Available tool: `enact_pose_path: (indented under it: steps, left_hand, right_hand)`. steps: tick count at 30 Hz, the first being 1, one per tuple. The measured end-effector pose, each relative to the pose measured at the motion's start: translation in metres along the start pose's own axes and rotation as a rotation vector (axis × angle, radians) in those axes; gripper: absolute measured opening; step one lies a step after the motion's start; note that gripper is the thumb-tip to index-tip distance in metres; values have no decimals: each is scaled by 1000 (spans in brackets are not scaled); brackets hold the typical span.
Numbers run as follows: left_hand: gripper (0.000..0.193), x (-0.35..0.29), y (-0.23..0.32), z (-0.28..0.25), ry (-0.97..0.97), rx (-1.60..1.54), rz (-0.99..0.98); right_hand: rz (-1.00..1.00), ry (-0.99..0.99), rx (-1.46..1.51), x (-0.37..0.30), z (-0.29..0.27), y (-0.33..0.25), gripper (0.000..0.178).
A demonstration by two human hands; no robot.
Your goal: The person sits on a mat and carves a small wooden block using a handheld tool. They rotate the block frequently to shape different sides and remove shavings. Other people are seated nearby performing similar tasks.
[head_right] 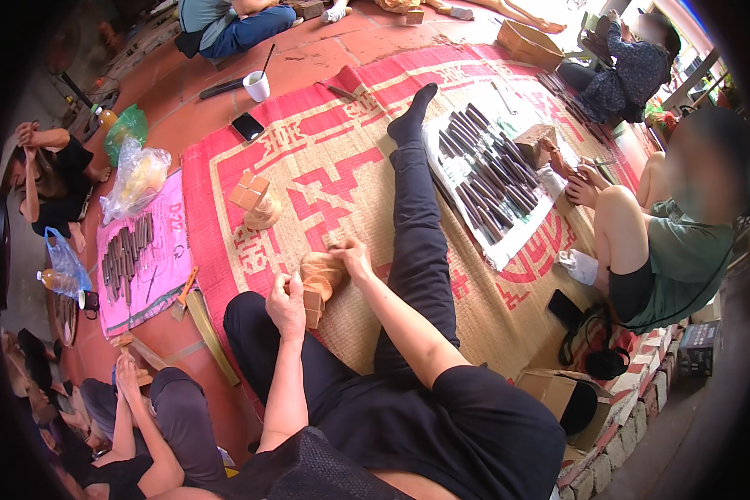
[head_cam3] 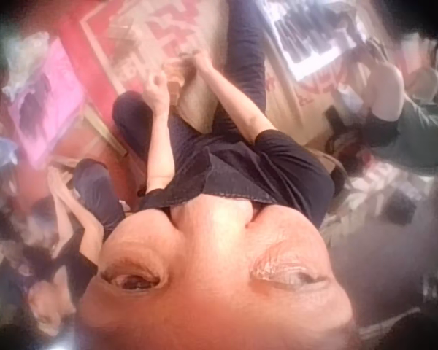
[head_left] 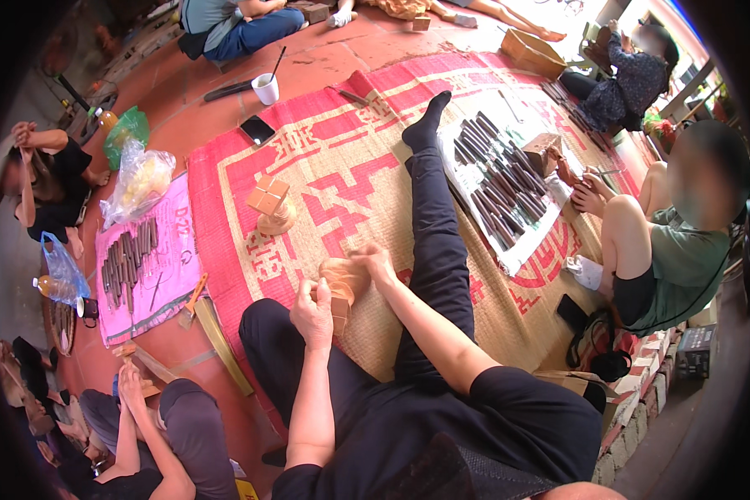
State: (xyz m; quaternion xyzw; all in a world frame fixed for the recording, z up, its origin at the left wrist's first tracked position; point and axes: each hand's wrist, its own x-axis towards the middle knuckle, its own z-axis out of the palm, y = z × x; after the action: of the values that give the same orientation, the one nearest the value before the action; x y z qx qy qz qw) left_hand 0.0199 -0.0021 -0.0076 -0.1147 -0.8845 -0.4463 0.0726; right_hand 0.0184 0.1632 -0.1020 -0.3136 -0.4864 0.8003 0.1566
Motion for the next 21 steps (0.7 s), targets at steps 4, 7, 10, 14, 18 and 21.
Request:
enact_pose_path:
  steps: [4, 7, 10, 14, 18, 21]
  left_hand:
    - [28, -2, 9, -1, -31, -1, 24]
    - [30, -3, 17, 5, -48, 56, 75]
    - [30, -4, 7, -2, -31, -41, 3]
    - [30, -2, 2, -1, -28, -19, -18]
    - [30, -6, 8, 3, -40, -15, 7]
    - [30, -3, 14, 1, -53, -15, 16]
  right_hand:
    - [20, 2, -379, -11, -3, 6, 17]
    - [-56, 246, -539, 25, -15, 24, 16]
    - [121, 176, -203, 29, -14, 8, 17]
    - [58, -142, -354, -4, 0, -4, 20]
    - [51, -39, -443, 5, -5, 14, 19]
    - [-9, 174, -458, 27, -9, 22, 17]
